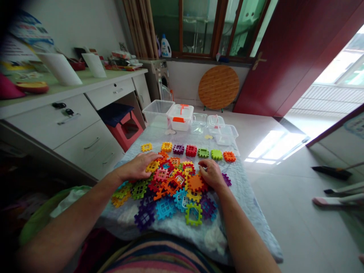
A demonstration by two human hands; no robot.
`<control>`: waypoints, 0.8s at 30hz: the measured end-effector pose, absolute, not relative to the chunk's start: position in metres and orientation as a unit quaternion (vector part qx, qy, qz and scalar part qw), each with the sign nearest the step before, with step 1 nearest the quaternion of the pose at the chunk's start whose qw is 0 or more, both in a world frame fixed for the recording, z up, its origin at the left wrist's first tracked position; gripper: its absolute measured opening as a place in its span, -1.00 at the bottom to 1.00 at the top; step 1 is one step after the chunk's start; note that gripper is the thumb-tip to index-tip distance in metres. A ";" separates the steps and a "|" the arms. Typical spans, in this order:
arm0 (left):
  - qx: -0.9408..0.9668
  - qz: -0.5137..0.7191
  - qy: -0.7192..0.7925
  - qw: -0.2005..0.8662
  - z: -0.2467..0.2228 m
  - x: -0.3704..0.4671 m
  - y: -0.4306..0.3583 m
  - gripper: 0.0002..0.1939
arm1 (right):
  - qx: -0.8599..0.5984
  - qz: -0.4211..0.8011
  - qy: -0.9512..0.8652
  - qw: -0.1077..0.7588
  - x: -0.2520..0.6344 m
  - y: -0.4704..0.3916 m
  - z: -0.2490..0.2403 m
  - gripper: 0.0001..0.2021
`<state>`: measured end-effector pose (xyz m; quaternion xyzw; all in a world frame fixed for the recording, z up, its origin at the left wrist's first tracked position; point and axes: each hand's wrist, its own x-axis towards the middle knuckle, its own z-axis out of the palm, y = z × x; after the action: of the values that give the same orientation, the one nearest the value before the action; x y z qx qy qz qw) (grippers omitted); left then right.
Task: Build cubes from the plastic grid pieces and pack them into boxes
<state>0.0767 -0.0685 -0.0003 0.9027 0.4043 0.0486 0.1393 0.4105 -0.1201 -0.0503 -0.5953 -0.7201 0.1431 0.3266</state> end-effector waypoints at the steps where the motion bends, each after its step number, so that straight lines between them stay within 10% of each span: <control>1: 0.902 0.048 0.403 0.145 0.001 0.078 -0.068 -0.27 | -0.596 0.143 -0.720 0.326 0.411 -0.120 -0.050 -0.81; 16: 0.797 0.104 0.324 0.499 0.026 0.076 -0.054 -0.49 | -0.597 0.148 -0.718 0.326 0.411 -0.119 -0.051 -0.79; 24: 0.828 0.090 0.395 0.387 0.023 0.090 -0.050 -0.58 | -0.594 0.147 -0.722 0.325 0.412 -0.119 -0.050 -0.80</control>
<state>0.0897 -0.0505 0.0228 0.8283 0.3947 0.0901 0.3874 0.4125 -0.1192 -0.0498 -0.5936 -0.7215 0.1469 0.3249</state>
